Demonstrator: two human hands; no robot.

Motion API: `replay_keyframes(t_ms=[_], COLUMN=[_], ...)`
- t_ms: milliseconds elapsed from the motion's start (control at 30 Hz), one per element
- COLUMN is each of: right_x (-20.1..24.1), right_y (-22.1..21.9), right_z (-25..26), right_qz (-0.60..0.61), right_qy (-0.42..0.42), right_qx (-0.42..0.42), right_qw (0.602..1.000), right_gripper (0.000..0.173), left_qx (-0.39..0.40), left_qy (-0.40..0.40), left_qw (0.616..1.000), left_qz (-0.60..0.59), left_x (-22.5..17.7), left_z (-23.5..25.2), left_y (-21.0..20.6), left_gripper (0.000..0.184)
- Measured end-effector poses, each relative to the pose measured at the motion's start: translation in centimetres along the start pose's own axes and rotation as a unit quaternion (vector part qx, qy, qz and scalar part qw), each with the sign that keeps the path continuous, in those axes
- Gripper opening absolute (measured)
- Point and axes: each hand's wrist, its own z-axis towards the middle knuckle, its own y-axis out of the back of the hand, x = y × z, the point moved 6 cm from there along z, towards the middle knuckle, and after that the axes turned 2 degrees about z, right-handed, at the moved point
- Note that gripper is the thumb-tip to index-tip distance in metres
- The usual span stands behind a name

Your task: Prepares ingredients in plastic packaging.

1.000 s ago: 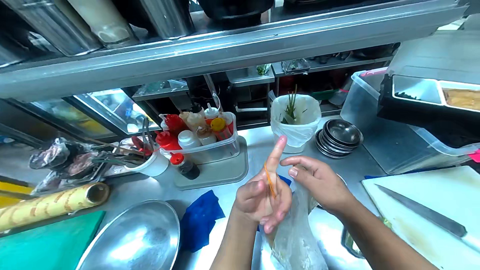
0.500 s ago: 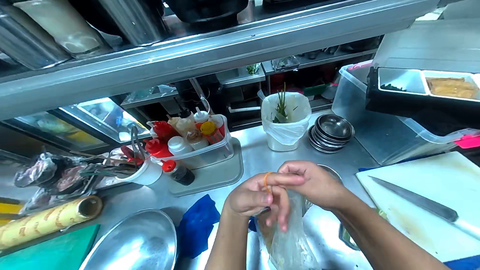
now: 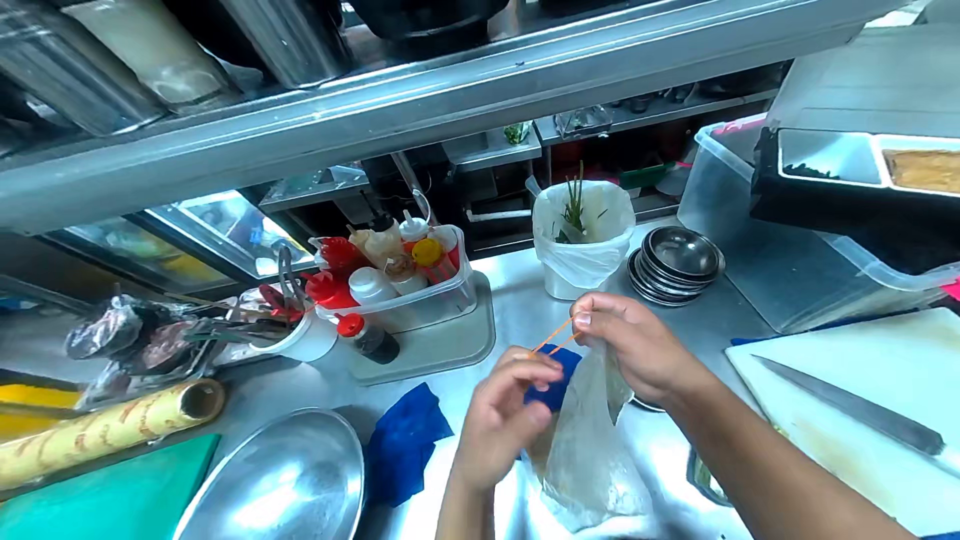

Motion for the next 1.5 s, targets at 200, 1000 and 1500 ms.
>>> replay_keyframes(t_ms=[200,1000,1500], right_x=[0.4,3.1,1.8], right_y=[0.1,-0.2,-0.9], right_z=[0.1,-3.6,-9.9], right_qz=[0.040,0.054,0.211], right_qy=[0.007,0.142,0.024], right_qx=[-0.026,-0.211,-0.114], right_qw=[0.999,0.966,0.971], right_gripper=[0.018,0.021,0.021], left_qx=[-0.047,-0.263,-0.126], left_qy=[0.000,-0.010,0.106], left_qw=[0.999,0.933,0.976], left_qz=[-0.023,0.244,0.142], left_x=[0.1,-2.9,-1.1], left_z=[2.3,-2.5,-4.2], left_y=[-2.8,-4.2,-14.0], left_gripper=[0.050,0.025,0.122])
